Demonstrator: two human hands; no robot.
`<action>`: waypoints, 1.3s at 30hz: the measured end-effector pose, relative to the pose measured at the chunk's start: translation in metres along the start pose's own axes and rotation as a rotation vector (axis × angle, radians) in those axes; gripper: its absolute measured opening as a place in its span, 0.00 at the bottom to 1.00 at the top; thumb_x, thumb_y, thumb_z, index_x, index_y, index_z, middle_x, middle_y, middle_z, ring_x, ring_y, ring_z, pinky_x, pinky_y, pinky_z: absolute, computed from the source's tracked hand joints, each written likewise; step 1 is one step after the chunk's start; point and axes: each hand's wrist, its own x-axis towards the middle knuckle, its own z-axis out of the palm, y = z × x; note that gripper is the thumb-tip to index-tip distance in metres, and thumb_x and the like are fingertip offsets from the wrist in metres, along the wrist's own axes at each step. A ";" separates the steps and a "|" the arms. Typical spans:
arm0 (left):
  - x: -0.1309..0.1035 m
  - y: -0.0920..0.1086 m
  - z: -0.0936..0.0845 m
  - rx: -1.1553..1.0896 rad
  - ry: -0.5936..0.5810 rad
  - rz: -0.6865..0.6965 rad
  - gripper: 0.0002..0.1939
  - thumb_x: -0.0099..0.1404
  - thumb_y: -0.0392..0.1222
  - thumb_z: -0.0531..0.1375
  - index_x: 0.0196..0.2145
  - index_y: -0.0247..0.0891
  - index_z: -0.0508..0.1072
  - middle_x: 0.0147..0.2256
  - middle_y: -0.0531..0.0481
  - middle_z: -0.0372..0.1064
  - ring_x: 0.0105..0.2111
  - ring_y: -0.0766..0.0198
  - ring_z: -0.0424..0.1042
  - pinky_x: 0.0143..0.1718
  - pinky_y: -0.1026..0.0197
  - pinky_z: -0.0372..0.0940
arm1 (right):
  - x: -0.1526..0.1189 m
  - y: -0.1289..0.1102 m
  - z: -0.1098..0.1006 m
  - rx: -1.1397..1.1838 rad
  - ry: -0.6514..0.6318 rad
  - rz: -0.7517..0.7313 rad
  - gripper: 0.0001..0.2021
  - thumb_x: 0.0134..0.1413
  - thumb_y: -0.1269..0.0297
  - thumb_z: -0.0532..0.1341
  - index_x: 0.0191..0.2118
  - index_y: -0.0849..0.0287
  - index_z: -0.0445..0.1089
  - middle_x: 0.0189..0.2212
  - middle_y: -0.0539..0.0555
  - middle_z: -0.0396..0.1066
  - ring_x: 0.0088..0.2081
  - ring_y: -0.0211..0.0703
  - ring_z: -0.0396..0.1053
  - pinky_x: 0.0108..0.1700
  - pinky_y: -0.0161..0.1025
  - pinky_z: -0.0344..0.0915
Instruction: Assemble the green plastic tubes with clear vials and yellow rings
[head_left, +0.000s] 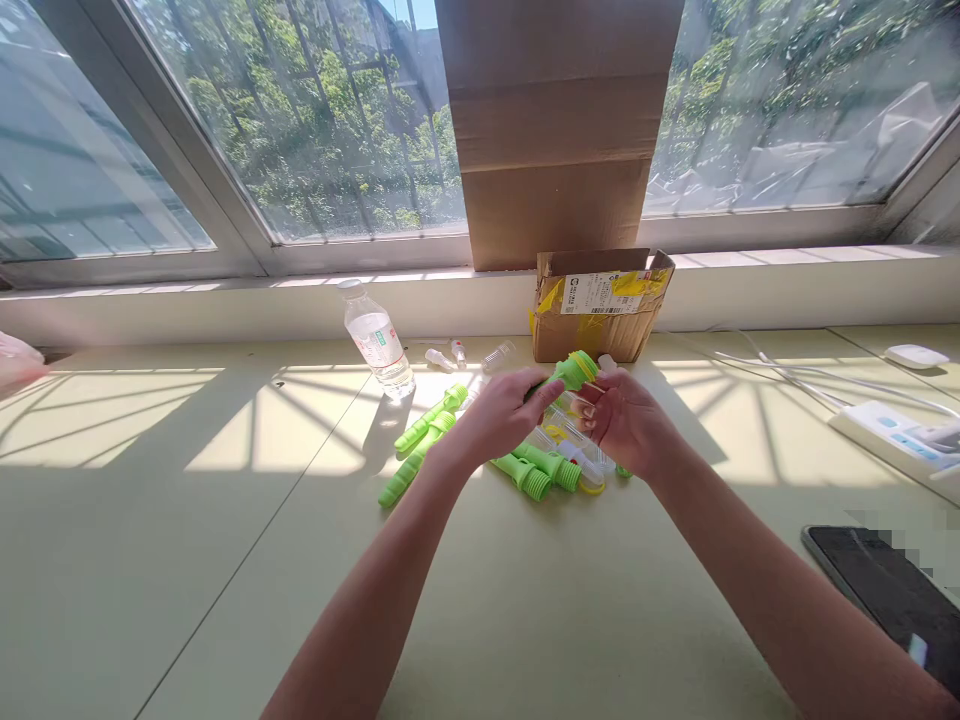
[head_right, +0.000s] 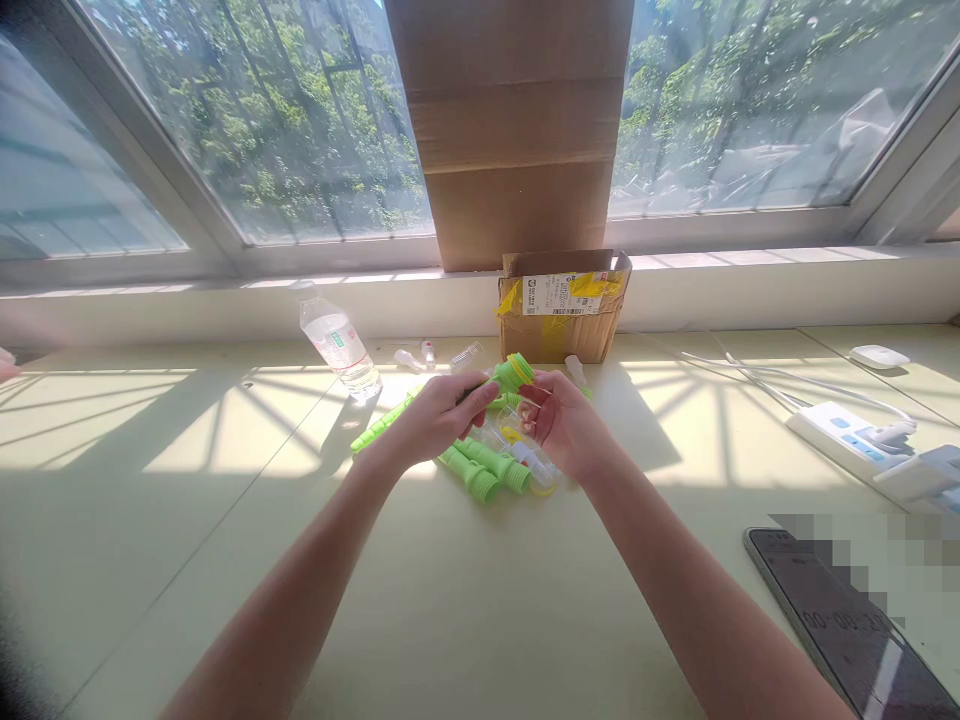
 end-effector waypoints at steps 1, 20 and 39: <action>0.000 0.000 -0.001 -0.020 -0.016 -0.007 0.22 0.66 0.56 0.46 0.23 0.37 0.61 0.20 0.55 0.60 0.20 0.71 0.58 0.21 0.66 0.51 | 0.000 0.000 0.000 0.002 -0.006 0.007 0.07 0.44 0.65 0.63 0.34 0.55 0.69 0.29 0.46 0.71 0.20 0.28 0.57 0.20 0.28 0.59; -0.005 0.000 -0.006 -0.266 -0.132 -0.078 0.25 0.66 0.59 0.43 0.27 0.36 0.65 0.19 0.55 0.62 0.14 0.74 0.55 0.16 0.67 0.52 | -0.004 -0.002 0.003 -0.003 -0.108 0.069 0.06 0.45 0.65 0.61 0.33 0.56 0.69 0.25 0.47 0.68 0.23 0.31 0.60 0.22 0.29 0.60; 0.006 -0.012 0.013 0.284 0.280 -0.187 0.28 0.68 0.58 0.37 0.18 0.38 0.55 0.17 0.52 0.54 0.18 0.66 0.51 0.23 0.61 0.44 | -0.002 0.004 0.004 0.001 0.022 0.046 0.08 0.46 0.66 0.64 0.36 0.56 0.69 0.28 0.47 0.71 0.20 0.28 0.57 0.21 0.28 0.60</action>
